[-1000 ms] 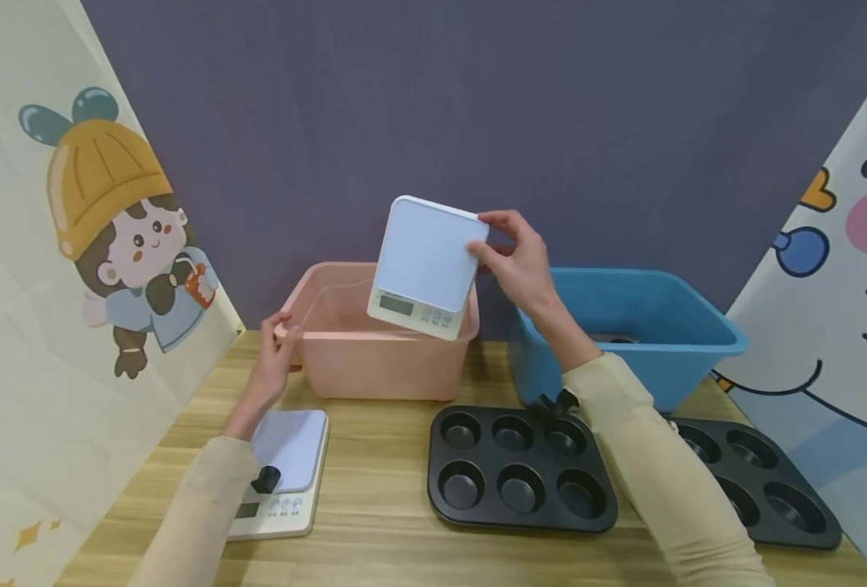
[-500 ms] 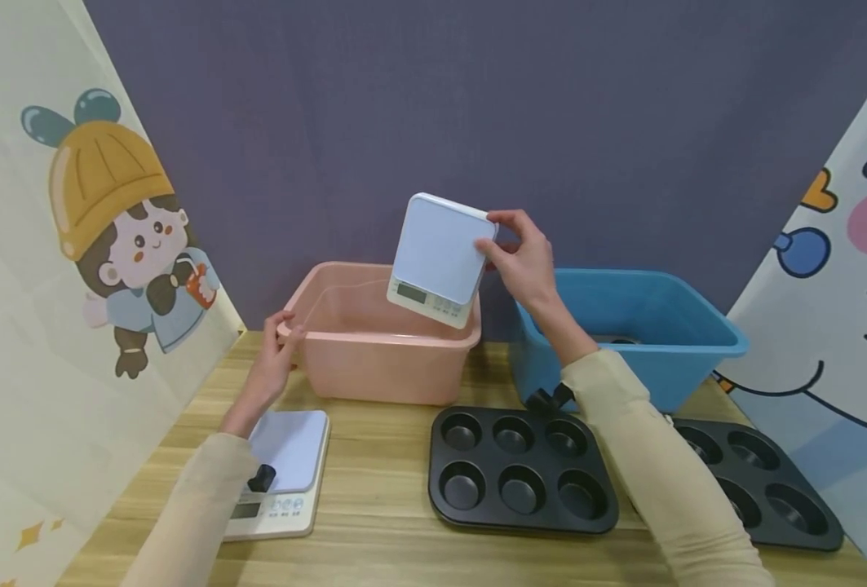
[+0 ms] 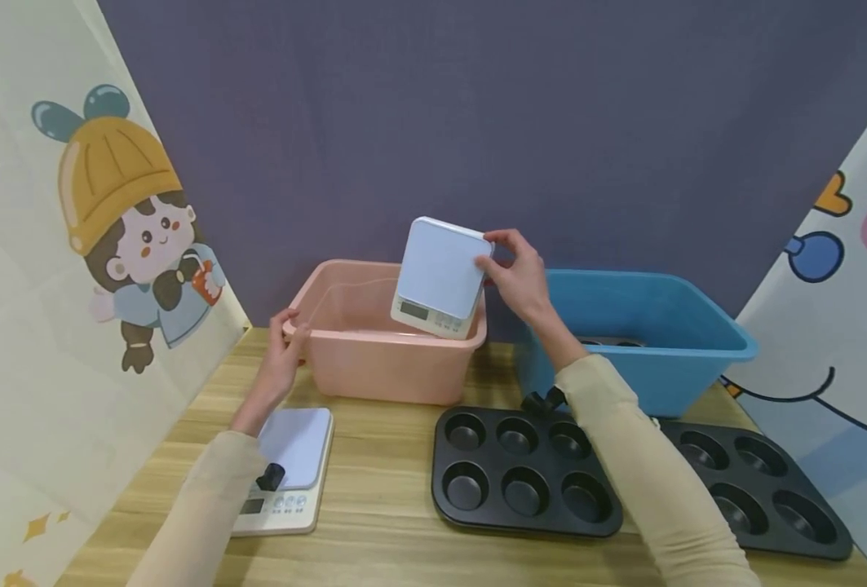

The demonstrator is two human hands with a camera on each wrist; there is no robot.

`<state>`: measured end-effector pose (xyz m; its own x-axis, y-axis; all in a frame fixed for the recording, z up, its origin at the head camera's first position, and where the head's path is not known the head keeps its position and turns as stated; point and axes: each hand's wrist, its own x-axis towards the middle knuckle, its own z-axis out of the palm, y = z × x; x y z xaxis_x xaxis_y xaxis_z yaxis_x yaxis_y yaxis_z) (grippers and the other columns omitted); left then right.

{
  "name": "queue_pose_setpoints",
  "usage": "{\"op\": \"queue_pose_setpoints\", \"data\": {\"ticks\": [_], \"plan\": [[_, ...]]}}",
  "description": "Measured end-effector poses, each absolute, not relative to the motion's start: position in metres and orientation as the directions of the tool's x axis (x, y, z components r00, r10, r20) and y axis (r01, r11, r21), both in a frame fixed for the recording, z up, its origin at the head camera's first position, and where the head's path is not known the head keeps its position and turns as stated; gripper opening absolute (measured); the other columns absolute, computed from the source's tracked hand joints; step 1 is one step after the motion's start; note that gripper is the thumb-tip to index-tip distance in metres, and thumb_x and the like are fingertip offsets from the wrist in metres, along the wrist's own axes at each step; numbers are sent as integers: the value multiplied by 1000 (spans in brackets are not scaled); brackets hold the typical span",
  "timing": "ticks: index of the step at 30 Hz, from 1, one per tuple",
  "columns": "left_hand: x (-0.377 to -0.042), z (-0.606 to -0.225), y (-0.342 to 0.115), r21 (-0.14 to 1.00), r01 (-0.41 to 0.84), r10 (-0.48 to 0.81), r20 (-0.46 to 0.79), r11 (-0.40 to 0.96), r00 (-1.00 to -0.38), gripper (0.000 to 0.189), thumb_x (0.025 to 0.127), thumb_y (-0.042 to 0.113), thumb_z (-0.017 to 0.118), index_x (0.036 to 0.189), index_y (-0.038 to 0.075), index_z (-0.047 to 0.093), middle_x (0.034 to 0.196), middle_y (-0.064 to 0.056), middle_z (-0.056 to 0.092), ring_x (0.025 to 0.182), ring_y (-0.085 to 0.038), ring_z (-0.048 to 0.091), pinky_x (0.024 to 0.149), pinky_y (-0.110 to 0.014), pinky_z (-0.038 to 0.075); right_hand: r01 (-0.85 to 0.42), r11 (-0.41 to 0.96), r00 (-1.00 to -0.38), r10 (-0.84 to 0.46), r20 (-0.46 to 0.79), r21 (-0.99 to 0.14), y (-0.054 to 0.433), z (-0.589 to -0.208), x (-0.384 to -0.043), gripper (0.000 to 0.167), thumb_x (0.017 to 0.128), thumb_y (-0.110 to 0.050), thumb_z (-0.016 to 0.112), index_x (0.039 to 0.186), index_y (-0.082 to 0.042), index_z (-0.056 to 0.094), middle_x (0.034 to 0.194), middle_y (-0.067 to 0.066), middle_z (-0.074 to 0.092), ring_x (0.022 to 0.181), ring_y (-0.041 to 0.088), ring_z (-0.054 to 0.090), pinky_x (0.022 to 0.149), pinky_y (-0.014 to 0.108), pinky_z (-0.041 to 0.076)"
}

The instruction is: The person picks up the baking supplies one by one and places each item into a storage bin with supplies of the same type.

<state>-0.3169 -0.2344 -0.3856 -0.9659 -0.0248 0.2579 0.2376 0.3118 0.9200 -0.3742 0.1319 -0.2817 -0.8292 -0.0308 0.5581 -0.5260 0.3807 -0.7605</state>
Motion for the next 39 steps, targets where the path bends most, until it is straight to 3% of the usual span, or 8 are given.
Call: {"op": "queue_pose_setpoints", "data": {"ticks": [9, 16, 22, 28, 35, 39], "plan": [[-310, -378, -230, 925, 241, -18, 258, 294, -966, 54, 108, 29, 35, 151, 5, 14, 157, -28, 17, 128, -42, 42, 96, -56, 45, -498, 429, -862, -153, 483, -753, 115, -306, -375, 35, 96, -16, 67, 129, -11, 58, 141, 11, 57, 101, 31, 72, 71, 37, 61], [-329, -398, -236, 921, 249, -27, 269, 300, -963, 54, 108, 30, 36, 152, 10, 14, 159, -24, 17, 129, -40, 42, 94, -51, 46, -470, 486, -881, -206, 425, -737, 106, -316, -375, 30, 96, -17, 66, 125, -12, 60, 138, 12, 58, 95, 31, 73, 75, 45, 61], [-335, -407, -241, 905, 281, -47, 311, 318, -949, 54, 108, 34, 36, 153, 13, 14, 158, -24, 19, 126, -39, 44, 89, -47, 48, -455, 526, -890, -282, 357, -718, 97, -322, -377, 30, 97, -18, 66, 125, -11, 59, 143, 11, 49, 100, 28, 71, 76, 41, 61], [-337, -407, -241, 910, 273, -51, 303, 313, -952, 54, 108, 35, 36, 152, 14, 15, 156, -23, 21, 125, -37, 45, 88, -45, 47, -435, 557, -900, -274, 338, -708, 93, -323, -377, 29, 97, -16, 65, 124, -9, 57, 145, 11, 42, 107, 29, 69, 76, 39, 61], [-339, -410, -242, 917, 265, -63, 296, 299, -953, 53, 108, 32, 37, 152, 13, 14, 158, -23, 21, 127, -39, 44, 87, -44, 47, -409, 669, -913, -300, 278, -620, 89, -326, -375, 28, 97, -16, 65, 124, -12, 57, 132, 10, 59, 112, 25, 64, 88, 41, 56], [-339, -409, -240, 909, 271, -64, 305, 316, -950, 55, 107, 37, 36, 151, 13, 14, 156, -24, 22, 125, -39, 45, 84, -40, 47, -404, 708, -915, -305, 264, -580, 88, -328, -374, 27, 96, -13, 65, 122, -11, 57, 125, 9, 62, 104, 24, 63, 86, 40, 55]]}}
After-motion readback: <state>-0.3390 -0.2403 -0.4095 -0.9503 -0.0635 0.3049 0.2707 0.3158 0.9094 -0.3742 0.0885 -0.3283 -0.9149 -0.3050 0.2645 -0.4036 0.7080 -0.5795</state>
